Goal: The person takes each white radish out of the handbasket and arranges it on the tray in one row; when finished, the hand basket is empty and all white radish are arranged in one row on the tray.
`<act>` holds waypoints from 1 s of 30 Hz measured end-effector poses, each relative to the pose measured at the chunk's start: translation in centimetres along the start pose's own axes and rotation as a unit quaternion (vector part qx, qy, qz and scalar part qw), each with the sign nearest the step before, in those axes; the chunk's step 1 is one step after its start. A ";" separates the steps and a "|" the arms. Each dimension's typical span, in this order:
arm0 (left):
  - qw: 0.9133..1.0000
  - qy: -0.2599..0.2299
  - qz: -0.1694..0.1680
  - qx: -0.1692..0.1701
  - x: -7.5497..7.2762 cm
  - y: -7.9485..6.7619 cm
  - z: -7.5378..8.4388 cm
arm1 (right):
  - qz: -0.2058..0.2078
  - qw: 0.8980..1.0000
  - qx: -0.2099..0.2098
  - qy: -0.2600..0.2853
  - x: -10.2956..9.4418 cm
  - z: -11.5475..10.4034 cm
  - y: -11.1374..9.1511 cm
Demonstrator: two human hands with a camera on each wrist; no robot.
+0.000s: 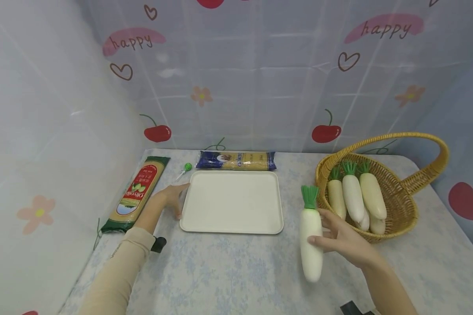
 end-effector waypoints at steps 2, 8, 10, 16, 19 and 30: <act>1.000 0.001 0.000 -0.001 0.0 0.0 0.0 | -0.005 1.000 0.003 -0.006 0.1 -0.1 0.8; 1.000 -0.001 0.000 -0.001 -0.1 0.0 0.1 | -0.019 0.999 0.007 -0.028 0.3 -0.6 3.5; 1.000 -0.001 -0.001 -0.002 -0.1 0.0 0.1 | -0.019 0.999 0.014 -0.034 0.4 -0.7 4.2; 1.000 -0.003 -0.003 -0.006 -0.2 0.0 0.1 | -0.029 0.999 0.010 -0.039 1.4 -1.5 6.4; 1.000 -0.005 -0.003 -0.005 -0.2 -0.1 0.2 | -0.034 0.999 0.005 -0.035 2.0 -1.9 7.5; 1.000 -0.002 -0.001 -0.001 0.0 -0.1 0.1 | -0.038 0.998 0.016 -0.041 4.0 -2.9 11.6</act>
Point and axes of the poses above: each hand's wrist, its own y-axis towards the middle knuckle, its own x-axis out of the palm, z = x × y, the point moved 9 cm from there along y, towards the middle knuckle, and after that the axes turned 5 degrees about -z, right-handed, at the moved point
